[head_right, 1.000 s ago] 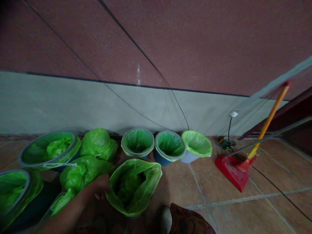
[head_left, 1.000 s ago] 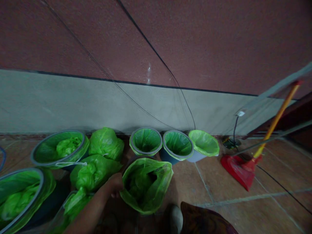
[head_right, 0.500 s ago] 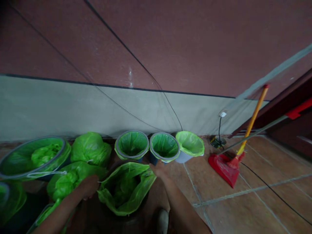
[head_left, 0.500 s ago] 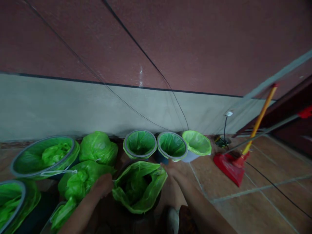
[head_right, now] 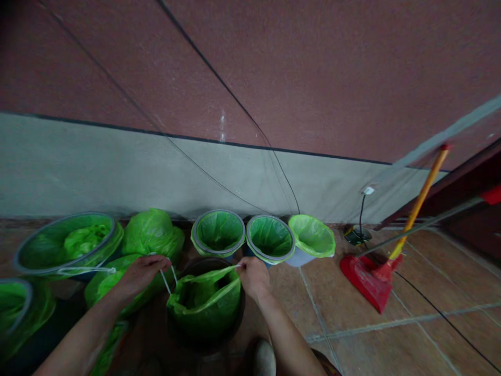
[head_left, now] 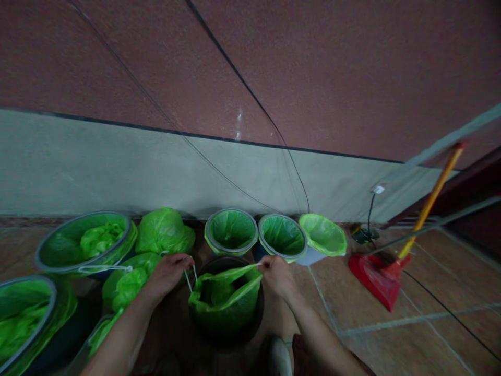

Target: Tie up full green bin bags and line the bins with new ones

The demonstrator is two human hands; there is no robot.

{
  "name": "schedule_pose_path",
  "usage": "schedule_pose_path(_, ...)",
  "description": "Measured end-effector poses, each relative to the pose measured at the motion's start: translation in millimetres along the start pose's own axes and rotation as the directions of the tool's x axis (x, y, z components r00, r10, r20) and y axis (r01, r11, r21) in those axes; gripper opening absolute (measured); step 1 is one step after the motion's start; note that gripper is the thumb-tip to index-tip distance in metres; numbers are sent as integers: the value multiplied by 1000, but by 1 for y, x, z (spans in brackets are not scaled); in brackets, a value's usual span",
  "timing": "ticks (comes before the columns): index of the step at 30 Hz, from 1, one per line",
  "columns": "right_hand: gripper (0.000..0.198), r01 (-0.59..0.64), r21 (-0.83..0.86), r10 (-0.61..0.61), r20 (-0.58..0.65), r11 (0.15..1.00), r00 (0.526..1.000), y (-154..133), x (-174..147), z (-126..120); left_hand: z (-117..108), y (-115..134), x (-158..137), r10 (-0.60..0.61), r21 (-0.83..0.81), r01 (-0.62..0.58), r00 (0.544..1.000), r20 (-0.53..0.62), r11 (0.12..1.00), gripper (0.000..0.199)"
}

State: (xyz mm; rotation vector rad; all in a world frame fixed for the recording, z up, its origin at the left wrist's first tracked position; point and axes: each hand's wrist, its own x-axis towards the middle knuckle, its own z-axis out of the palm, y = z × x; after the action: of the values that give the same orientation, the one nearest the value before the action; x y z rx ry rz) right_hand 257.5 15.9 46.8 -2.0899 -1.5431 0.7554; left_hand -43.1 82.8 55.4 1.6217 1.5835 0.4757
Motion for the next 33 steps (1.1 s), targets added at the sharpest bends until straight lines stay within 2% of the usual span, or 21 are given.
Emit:
schedule_pose_path(2, 14, 37, 106, -35, -26, 994, 999, -8, -5, -4, -2, 9, -4, 30, -172, -33, 999, -24, 985, 32)
schedule_pose_path(4, 15, 117, 302, -95, -85, 946, 992, -18, -11, -10, -2, 20, -10, 89, -318, -92, 996, -25, 943, 33)
schedule_pose_path(6, 17, 210, 553, -150, -152, 807, 977, -30, -18, -18, 1, 31, -18, 162, -445, -147, 987, -4, 884, 34)
schedule_pose_path(8, 20, 247, 762, -179, -173, 599, 968, -43, -24, -25, 5, 42, -25, 231, -552, -178, 973, 26, 815, 34)
schedule_pose_path(10, 23, 185, 890, -202, -108, 416, 973, -53, -26, -26, 12, 51, -30, 270, -620, -185, 962, 45, 763, 36)
schedule_pose_path(12, 29, 71, 936, -190, -4, 345, 982, -58, -25, -22, 21, 58, -32, 282, -615, -179, 956, 74, 768, 38)
schedule_pose_path(14, 34, -2, 925, -126, 54, 379, 991, -60, -22, -13, 31, 62, -31, 300, -546, -197, 948, 105, 814, 37)
schedule_pose_path(16, 35, -11, 896, -58, 42, 443, 997, -61, -19, -4, 39, 65, -30, 338, -468, -255, 936, 103, 846, 34)
schedule_pose_path(18, 29, -6, 878, -29, 23, 479, 999, -64, -20, 3, 43, 69, -30, 384, -419, -322, 920, 71, 849, 32)
schedule_pose_path(20, 27, -52, 864, -36, 81, 501, 996, -69, -23, 9, 44, 72, -30, 417, -387, -366, 908, 52, 846, 30)
schedule_pose_path(23, 32, -178, 806, -138, 305, 565, 942, -75, -28, 20, 46, 77, -29, 451, -367, -399, 890, 66, 840, 31)
schedule_pose_path(25, 20, -222, 753, -175, 409, 620, 896, -78, -30, 28, 49, 78, -26, 451, -367, -388, 887, 102, 845, 33)
schedule_pose_path(26, 12, -224, 743, -175, 418, 631, 892, -78, -30, 31, 52, 78, -24, 439, -371, -368, 890, 126, 852, 33)
schedule_pose_path(27, 10, -218, 745, -171, 407, 630, 897, -77, -29, 31, 55, 77, -22, 417, -379, -340, 897, 144, 861, 34)
schedule_pose_path(31, 34, -156, 828, -165, 284, 538, 944, -68, -22, 17, 70, 67, -17, 334, -428, -246, 932, 143, 870, 43)
schedule_pose_path(33, 41, -157, 870, -143, 250, 467, 958, -63, -18, 3, 79, 62, -18, 370, -417, -261, 906, 205, 871, 42)
